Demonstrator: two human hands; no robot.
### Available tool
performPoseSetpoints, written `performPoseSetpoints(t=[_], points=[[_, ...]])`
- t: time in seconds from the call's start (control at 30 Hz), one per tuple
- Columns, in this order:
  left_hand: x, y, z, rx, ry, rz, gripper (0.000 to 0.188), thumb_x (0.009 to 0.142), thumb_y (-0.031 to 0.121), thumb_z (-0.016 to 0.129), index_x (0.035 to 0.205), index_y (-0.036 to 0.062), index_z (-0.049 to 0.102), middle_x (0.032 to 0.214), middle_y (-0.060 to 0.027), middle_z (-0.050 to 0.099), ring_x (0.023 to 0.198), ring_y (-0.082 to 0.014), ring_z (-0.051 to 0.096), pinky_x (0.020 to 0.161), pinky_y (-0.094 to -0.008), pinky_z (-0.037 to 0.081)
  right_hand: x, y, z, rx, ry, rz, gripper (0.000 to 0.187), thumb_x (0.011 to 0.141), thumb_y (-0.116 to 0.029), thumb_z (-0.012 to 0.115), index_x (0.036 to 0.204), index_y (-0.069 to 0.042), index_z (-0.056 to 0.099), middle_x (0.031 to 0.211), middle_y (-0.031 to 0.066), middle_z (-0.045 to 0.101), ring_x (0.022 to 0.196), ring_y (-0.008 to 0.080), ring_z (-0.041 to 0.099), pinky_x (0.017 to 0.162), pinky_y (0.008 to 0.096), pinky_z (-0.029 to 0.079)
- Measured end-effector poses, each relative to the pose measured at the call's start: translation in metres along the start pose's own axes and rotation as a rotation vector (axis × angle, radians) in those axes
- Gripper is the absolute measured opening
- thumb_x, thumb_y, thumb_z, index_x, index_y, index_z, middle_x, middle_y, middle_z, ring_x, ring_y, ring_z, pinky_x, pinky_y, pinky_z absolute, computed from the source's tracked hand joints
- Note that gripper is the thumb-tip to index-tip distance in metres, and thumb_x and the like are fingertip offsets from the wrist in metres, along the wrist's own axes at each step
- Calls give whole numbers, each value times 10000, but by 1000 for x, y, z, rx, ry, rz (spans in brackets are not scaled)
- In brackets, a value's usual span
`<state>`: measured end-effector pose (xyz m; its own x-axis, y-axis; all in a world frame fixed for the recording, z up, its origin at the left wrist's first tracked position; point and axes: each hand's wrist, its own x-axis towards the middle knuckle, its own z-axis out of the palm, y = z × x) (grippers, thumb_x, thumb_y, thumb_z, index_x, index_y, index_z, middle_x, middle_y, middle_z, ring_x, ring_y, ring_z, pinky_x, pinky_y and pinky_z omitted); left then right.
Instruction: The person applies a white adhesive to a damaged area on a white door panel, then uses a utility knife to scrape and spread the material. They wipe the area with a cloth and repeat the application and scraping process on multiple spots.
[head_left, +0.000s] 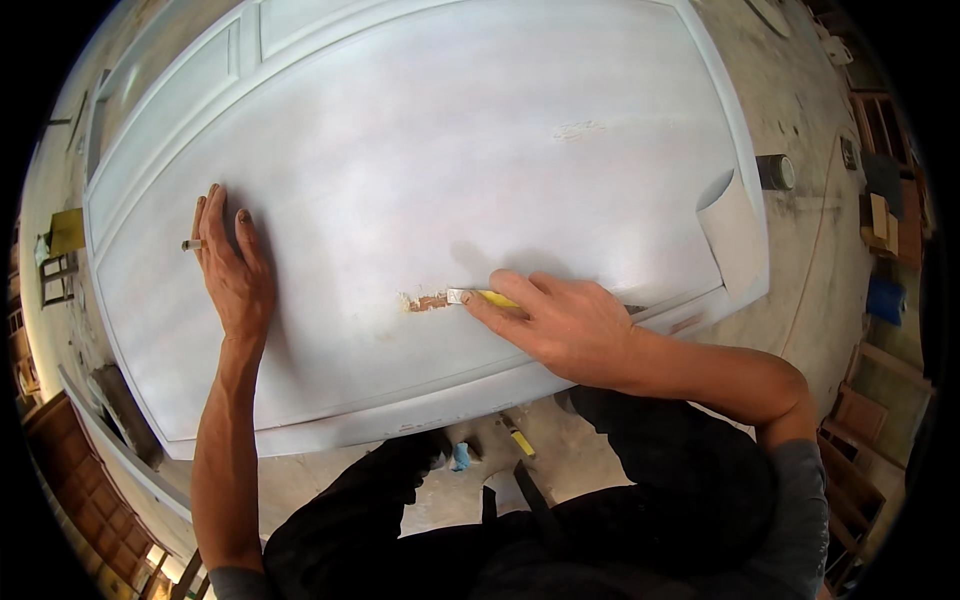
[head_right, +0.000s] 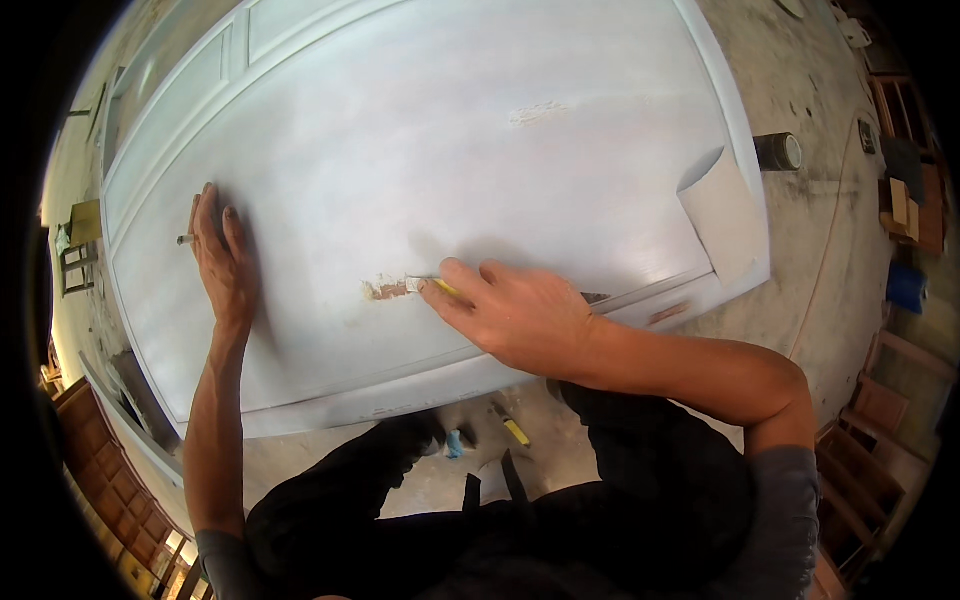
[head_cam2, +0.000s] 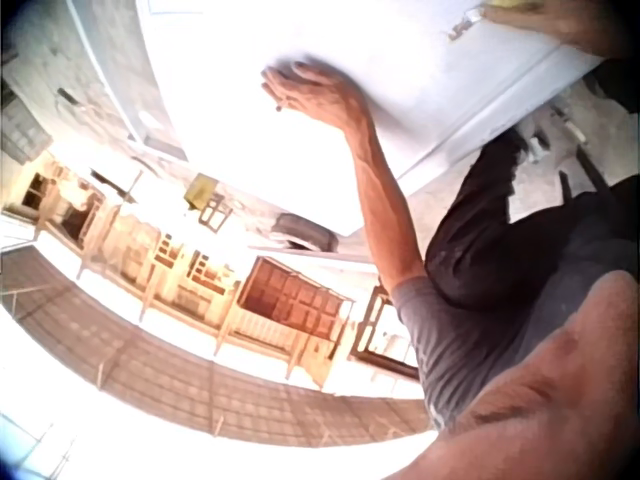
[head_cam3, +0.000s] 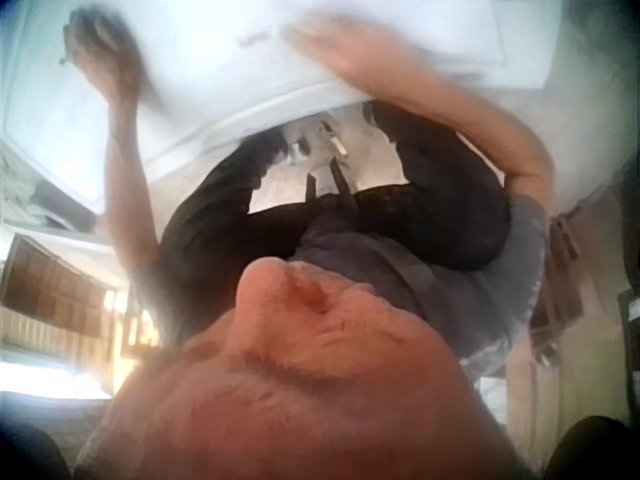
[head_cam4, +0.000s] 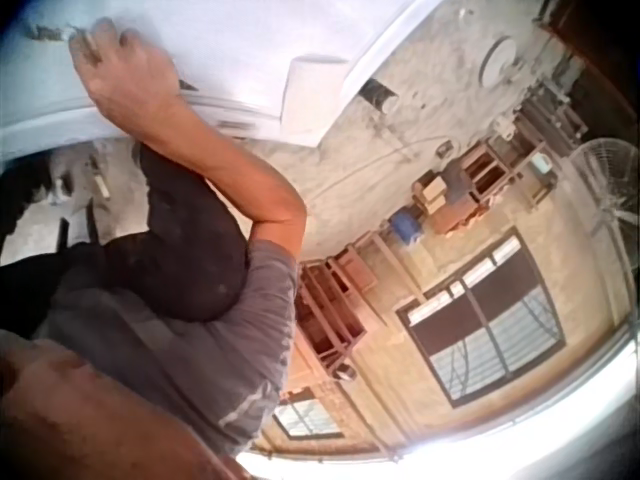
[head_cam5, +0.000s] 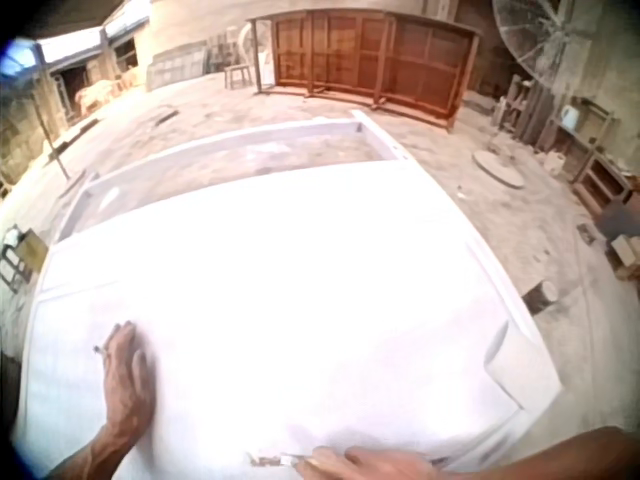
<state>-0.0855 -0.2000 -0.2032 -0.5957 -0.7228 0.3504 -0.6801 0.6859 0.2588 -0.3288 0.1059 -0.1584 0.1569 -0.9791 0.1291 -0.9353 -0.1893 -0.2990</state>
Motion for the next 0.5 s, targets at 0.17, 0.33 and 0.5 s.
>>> performPoseSetpoints(t=[0.17, 0.33, 0.5], points=[[-2, -2, -1, -13, -5, -22, 428, 1097, 209, 490, 1490, 40, 481, 1531, -168, 511, 1494, -351, 381, 1221, -475, 310, -7, 3, -6, 59, -30, 14, 521, 773, -31, 707, 1292, -70, 683, 1048, 49, 539, 702, 153, 567, 460, 289, 480], [-1, -3, 2, -21, -7, -5, 432, 1099, 220, 491, 1491, 40, 481, 1540, -166, 502, 1502, -348, 366, 1223, -472, 306, 1, -1, -3, 19, -33, 24, 540, 777, -34, 704, 1315, -72, 666, 1048, 50, 536, 699, 164, 570, 462, 301, 480], [0, 3, -1, 1, 0, -13, 431, 1098, 216, 496, 1493, 42, 481, 1530, -166, 514, 1495, -352, 377, 1219, -470, 311, -9, 1, -4, 49, -7, 33, 537, 779, -26, 705, 1312, -71, 668, 1021, 54, 531, 703, 161, 567, 467, 289, 469]])
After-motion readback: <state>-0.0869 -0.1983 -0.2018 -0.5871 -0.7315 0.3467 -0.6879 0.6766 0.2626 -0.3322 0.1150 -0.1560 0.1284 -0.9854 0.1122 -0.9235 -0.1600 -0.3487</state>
